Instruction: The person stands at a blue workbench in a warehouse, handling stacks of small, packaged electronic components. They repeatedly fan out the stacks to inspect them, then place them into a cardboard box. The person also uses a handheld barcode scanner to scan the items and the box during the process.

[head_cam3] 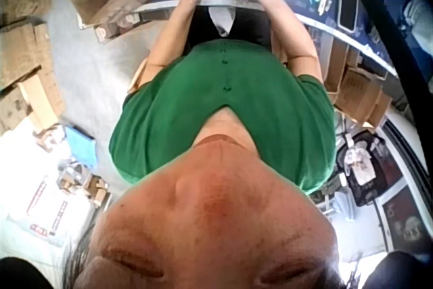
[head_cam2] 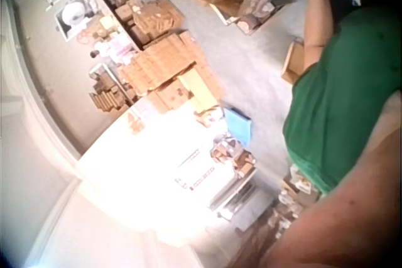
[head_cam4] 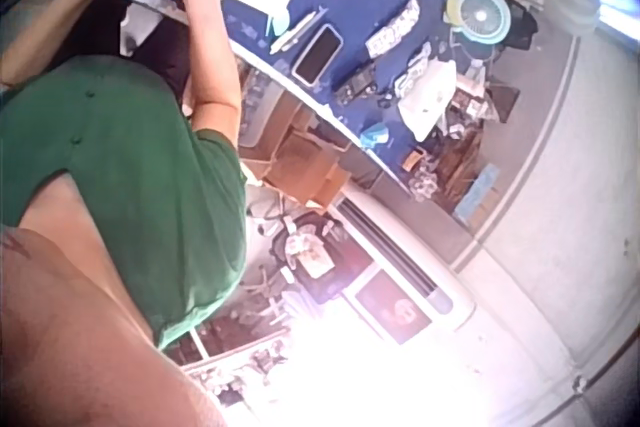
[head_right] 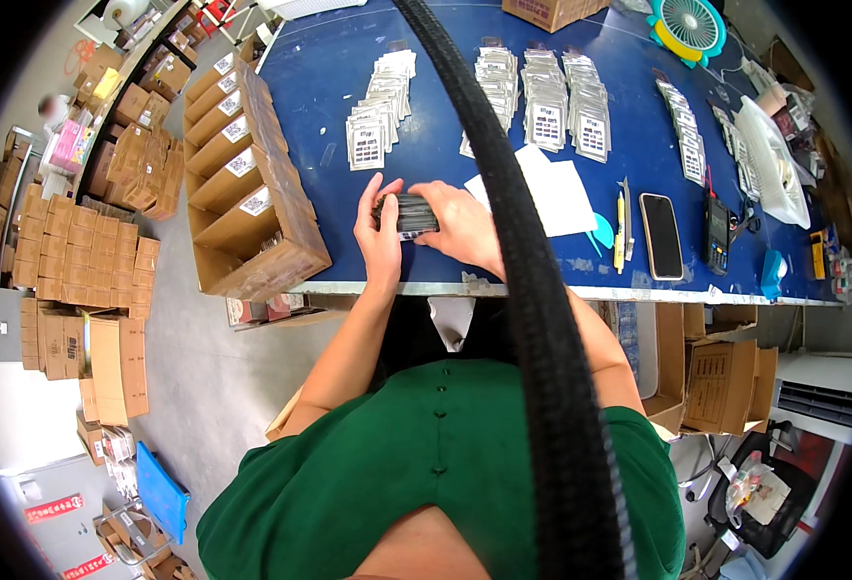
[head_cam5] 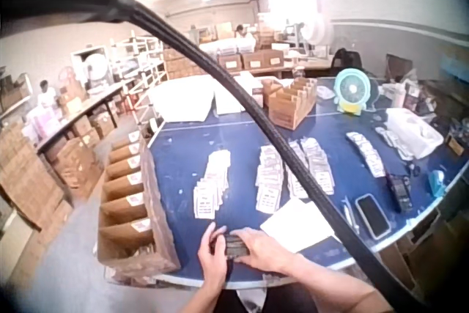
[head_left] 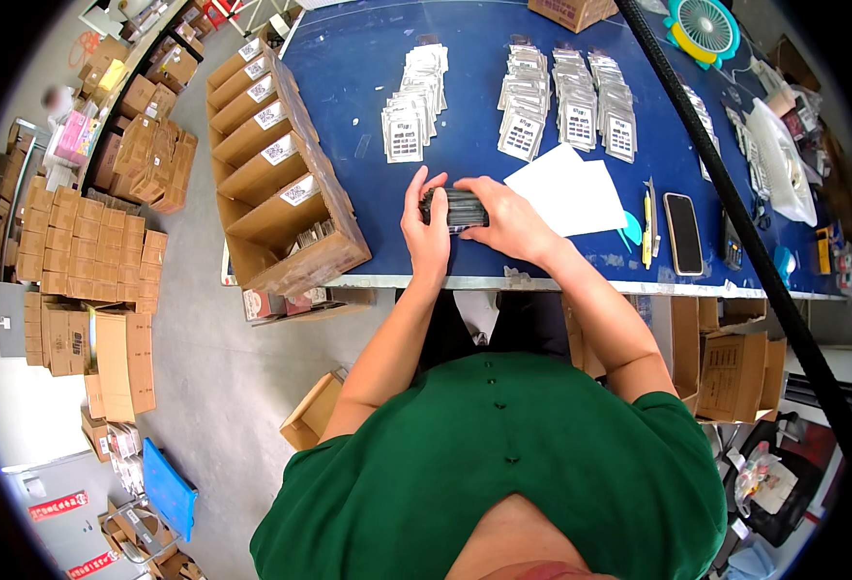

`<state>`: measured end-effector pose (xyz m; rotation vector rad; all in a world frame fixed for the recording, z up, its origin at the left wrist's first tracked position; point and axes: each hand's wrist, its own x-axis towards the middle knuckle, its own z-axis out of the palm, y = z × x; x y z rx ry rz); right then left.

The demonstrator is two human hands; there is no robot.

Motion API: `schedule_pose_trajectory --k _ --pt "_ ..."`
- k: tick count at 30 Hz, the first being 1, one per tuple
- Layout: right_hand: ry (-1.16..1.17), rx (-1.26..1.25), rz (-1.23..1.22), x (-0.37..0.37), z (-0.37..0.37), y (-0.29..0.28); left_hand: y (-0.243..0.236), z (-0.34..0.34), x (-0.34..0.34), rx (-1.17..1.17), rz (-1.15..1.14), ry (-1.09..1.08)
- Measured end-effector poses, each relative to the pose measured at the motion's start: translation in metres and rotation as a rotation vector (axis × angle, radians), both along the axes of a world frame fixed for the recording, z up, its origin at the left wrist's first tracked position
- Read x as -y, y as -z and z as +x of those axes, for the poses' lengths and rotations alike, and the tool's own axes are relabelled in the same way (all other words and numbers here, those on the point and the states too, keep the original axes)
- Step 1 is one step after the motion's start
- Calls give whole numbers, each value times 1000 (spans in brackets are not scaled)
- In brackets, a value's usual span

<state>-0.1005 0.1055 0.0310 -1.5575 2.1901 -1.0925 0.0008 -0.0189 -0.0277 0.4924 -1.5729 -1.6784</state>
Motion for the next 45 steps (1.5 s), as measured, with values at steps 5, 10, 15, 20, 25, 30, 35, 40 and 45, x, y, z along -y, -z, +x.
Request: schedule_pose_trajectory --k 5,10,15,20,25,30,35,40,45 --pt "-35 -122 -20 16 5 1 -5 -2 -1 -105 106 24" --pt "-117 20 -70 22 -5 2 -4 -1 1 -4 39 -29" --pt "115 258 -180 11 -2 10 0 -3 2 37 32 -88" --pt "287 717 -442 25 34 36 5 -7 -1 45 4 -104" --pt "404 882 -567 39 32 32 3 -7 -2 -31 55 -57" --pt "341 824 -435 38 23 51 -12 -9 -7 123 -8 -90" --pt "279 804 -506 40 25 49 -15 -5 -12 67 -14 -93" --pt "240 776 -517 40 19 58 -8 -10 -9 147 -146 -180" --pt "270 804 -491 30 6 50 -2 -11 -10 41 -28 -192"
